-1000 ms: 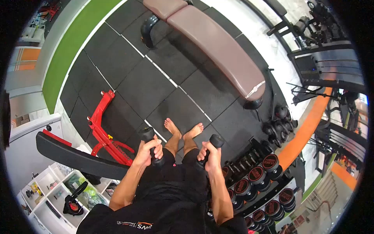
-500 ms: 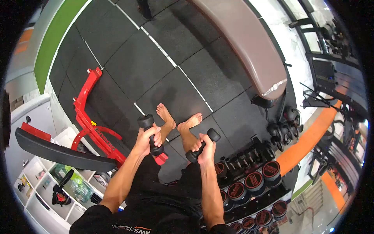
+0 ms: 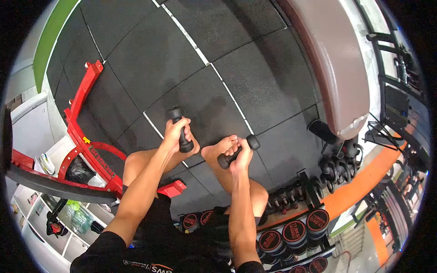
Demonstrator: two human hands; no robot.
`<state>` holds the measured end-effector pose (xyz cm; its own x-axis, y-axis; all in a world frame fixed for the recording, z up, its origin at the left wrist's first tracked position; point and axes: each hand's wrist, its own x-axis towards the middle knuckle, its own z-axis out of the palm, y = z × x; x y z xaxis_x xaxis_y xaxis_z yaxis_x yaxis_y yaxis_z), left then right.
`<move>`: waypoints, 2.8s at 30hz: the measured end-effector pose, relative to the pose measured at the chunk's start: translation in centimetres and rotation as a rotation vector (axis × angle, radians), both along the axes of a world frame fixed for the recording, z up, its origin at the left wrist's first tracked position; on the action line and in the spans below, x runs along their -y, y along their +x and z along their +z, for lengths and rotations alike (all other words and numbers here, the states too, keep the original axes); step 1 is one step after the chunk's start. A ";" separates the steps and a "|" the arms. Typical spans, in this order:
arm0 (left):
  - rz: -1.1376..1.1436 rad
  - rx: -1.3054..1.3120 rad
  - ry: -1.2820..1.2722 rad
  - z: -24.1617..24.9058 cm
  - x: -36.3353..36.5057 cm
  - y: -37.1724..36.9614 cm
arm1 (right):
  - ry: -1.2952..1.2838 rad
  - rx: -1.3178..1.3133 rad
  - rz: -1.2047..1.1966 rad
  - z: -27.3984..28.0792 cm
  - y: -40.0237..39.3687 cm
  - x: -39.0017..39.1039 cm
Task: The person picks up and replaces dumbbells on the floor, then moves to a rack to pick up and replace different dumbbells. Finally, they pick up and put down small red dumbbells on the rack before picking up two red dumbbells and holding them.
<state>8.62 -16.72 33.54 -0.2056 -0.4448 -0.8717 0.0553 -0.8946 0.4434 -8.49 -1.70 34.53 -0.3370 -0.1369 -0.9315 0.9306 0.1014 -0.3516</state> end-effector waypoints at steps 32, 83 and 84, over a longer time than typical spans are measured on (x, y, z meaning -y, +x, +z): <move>-0.735 0.616 -0.269 -33.4 14.2 -2.2 | -0.076 -0.216 0.176 -32.2 -4.5 2.0; -1.103 0.373 -0.619 11.8 -1.2 -1.7 | 0.037 -0.385 0.678 8.1 -1.1 -7.2; -1.091 0.306 -0.586 14.0 -1.5 -2.0 | 0.020 -0.397 0.678 11.4 -1.5 -7.3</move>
